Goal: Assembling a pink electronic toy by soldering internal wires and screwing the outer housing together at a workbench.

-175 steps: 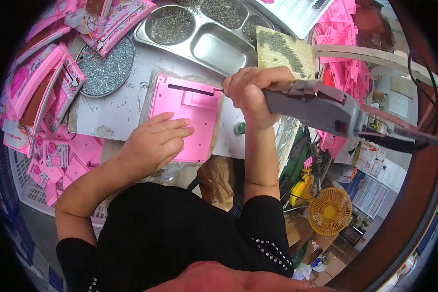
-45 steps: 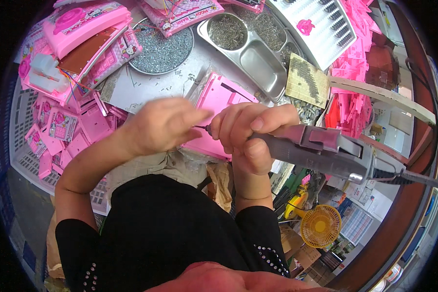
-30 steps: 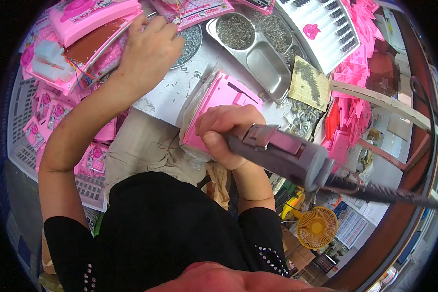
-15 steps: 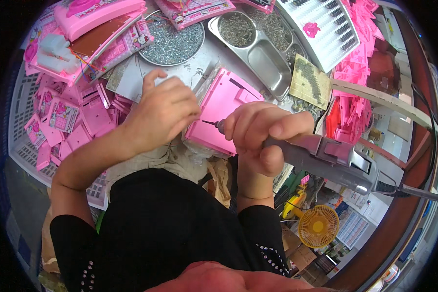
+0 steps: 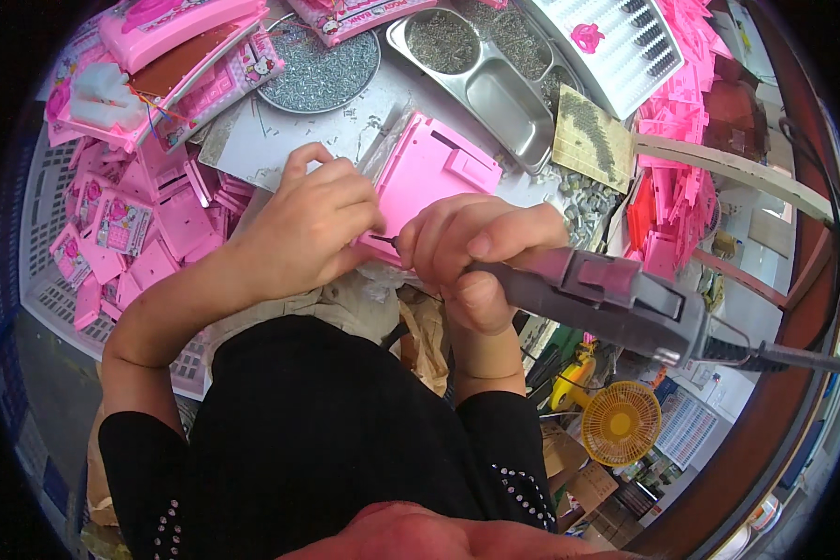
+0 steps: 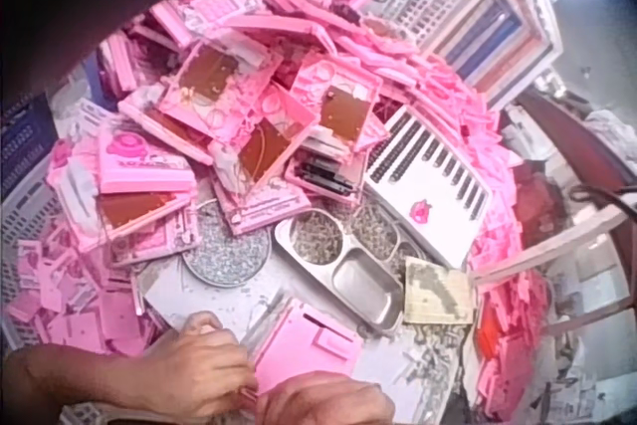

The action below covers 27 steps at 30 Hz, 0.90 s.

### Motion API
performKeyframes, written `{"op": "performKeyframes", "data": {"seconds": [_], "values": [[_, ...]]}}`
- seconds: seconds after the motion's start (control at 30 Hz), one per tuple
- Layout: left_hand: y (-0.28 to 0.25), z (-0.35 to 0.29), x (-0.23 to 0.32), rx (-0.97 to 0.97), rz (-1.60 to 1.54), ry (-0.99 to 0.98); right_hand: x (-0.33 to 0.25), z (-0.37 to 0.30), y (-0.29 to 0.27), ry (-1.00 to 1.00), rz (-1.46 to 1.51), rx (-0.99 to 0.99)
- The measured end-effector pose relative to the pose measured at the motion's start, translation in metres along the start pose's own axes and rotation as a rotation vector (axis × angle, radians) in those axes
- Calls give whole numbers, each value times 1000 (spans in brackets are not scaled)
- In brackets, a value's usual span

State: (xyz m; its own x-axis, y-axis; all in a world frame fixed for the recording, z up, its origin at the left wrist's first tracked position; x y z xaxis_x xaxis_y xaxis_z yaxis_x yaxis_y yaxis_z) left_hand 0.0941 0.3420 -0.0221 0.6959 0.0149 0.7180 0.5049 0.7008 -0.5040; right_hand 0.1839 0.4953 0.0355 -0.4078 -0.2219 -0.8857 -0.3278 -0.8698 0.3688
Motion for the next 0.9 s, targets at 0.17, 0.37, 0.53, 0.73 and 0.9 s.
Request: {"op": "performKeyframes", "data": {"seconds": [0.17, 0.37, 0.53, 0.73, 0.9], "values": [[-1, 3, -15, -99, 62, 168, 18, -15, -6, -27, -77, -106], [18, -12, -24, -93, 186, 163, 32, -18, 0, -188, -225, -252], [21, -17, -25, -50, 174, 135, 41, -17, 5, -250, -190, -357], [22, 5, -10, -111, 176, 128, -8, 6, -50, -141, -162, -132], [60, 45, 18, -24, -20, 239, -51, 18, -116, -244, -2, 245]]}}
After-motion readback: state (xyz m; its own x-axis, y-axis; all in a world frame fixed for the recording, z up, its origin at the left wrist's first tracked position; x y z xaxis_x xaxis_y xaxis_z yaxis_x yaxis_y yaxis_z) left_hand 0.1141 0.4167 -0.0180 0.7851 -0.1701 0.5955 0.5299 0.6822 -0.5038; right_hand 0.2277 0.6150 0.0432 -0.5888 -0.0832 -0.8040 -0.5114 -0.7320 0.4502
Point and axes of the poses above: each hand's wrist, its own z-axis towards the middle knuckle, its own y-axis out of the palm, x = y × z, the point moved 2 cm from there along z, towards the middle knuckle, and after that the axes turned 15 degrees about x, right-handed, at the moved point
